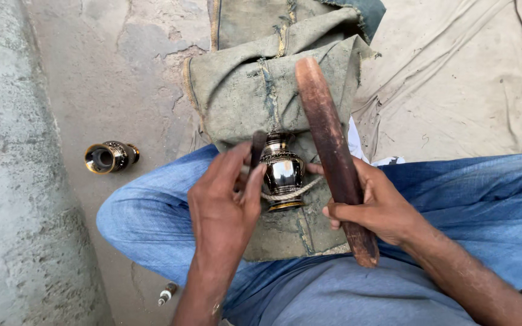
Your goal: The person sits cross-legged on the ground and repeatedly strikes a small metal vessel with a hammer and a chisel-like tool. The vessel is held steady on a cloth pad on the lap while the person rotates it occasionally to work different areas.
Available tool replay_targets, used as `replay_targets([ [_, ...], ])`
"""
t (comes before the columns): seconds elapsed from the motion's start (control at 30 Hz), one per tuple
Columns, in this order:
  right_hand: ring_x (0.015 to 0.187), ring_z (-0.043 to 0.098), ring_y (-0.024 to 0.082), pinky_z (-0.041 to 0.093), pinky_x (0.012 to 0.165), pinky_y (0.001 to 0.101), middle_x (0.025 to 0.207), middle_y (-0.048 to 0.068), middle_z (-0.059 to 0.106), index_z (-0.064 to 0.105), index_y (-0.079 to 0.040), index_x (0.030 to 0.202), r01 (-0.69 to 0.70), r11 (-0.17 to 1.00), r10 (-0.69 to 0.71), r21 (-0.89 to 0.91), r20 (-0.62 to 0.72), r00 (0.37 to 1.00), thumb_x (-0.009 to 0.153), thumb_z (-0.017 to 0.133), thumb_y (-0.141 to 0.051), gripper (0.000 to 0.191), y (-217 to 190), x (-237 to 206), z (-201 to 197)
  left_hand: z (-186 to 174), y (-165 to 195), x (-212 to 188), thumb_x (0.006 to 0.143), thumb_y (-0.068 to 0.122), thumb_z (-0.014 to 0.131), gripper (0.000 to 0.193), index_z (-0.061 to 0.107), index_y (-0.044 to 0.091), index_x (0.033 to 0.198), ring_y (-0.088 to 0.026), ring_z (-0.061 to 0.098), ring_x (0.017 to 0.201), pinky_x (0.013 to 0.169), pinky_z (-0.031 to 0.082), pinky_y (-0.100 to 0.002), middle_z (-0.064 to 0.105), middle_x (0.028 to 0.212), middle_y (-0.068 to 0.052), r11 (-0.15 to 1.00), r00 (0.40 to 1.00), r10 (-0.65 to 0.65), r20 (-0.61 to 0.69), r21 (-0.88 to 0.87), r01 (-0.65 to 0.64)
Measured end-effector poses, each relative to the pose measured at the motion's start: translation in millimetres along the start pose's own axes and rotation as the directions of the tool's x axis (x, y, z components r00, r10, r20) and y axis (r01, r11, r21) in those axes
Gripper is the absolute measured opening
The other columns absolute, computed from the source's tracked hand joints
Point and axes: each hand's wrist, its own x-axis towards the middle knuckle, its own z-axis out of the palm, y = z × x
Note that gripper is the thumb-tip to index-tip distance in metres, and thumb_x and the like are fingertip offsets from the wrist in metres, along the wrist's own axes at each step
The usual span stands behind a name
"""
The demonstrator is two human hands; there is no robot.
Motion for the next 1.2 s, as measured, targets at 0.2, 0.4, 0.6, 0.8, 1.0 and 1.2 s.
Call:
replay_targets([
  [0.2,0.067,0.07,0.014,0.062,0.061,0.0295,0.109,0.022,0.07,0.046,-0.002,0.147,-0.03,0.968,0.026,-0.247,-0.016,1.0,0.079,0.07,0.008,0.073,0.4,-0.8,5.7,-1.2,-27.3,-2.2,0.082,0.008,0.083,0.047,0.075,0.013,0.127,-0.007,0.053,0.056,0.046,0.045,-0.024,0.081,0.092,-0.002,0.898,0.891,-0.412,0.193,-0.082,0.433],
  [0.4,0.073,0.071,0.012,0.067,0.063,0.0296,0.152,0.005,0.061,0.034,-0.009,0.162,0.191,0.961,-0.169,-0.202,0.118,0.978,0.084,0.072,0.003,0.088,9.9,-13.0,-16.0,-5.8,-38.3,13.5,0.083,0.007,0.081,0.044,0.071,0.005,0.125,-0.004,0.064,0.062,0.053,0.055,-0.021,0.077,0.097,-0.004,0.865,0.898,-0.329,0.293,-0.29,0.411],
  [0.6,0.092,0.074,0.014,0.068,0.077,0.0309,0.105,0.012,0.074,0.046,-0.001,0.144,0.182,0.846,-0.304,-0.501,-0.173,0.937,0.077,0.077,0.0,0.074,9.2,-46.7,-46.3,12.2,-20.6,53.8,0.086,0.013,0.087,0.043,0.071,0.005,0.124,-0.006,0.068,0.076,0.066,0.061,-0.023,0.075,0.093,-0.004,0.945,0.931,0.05,0.362,-0.319,0.074],
  [0.8,0.084,0.074,0.018,0.062,0.069,0.0315,0.09,0.012,0.073,0.056,0.001,0.136,0.086,0.884,-0.19,-0.46,-0.183,0.965,0.081,0.082,0.002,0.061,27.4,-65.6,-79.1,24.0,6.8,99.1,0.076,0.02,0.085,0.053,0.071,0.015,0.126,-0.01,0.068,0.067,0.058,0.058,-0.03,0.076,0.081,-0.001,0.994,0.681,0.091,0.727,-0.113,-0.012],
  [1.0,0.07,0.073,0.013,0.063,0.058,0.0285,0.082,0.007,0.072,0.06,-0.001,0.11,0.091,0.893,-0.238,-0.441,-0.291,0.927,0.079,0.079,-0.005,0.036,39.7,-56.0,-78.1,27.6,21.2,112.6,0.076,0.018,0.084,0.052,0.069,0.014,0.126,-0.023,0.076,0.089,0.077,0.058,-0.04,0.08,0.099,-0.007,0.96,0.558,0.261,0.787,-0.149,-0.238],
  [1.2,0.06,0.067,0.016,0.056,0.051,0.0298,0.071,0.009,0.07,0.066,0.0,0.099,-0.03,0.876,-0.232,-0.481,-0.476,0.848,0.084,0.078,-0.001,0.019,39.2,-54.5,-56.2,37.3,24.2,117.7,0.073,0.015,0.082,0.054,0.068,0.016,0.125,-0.022,0.076,0.1,0.088,0.06,-0.039,0.078,0.108,-0.006,0.962,0.445,0.237,0.864,-0.143,-0.234],
])
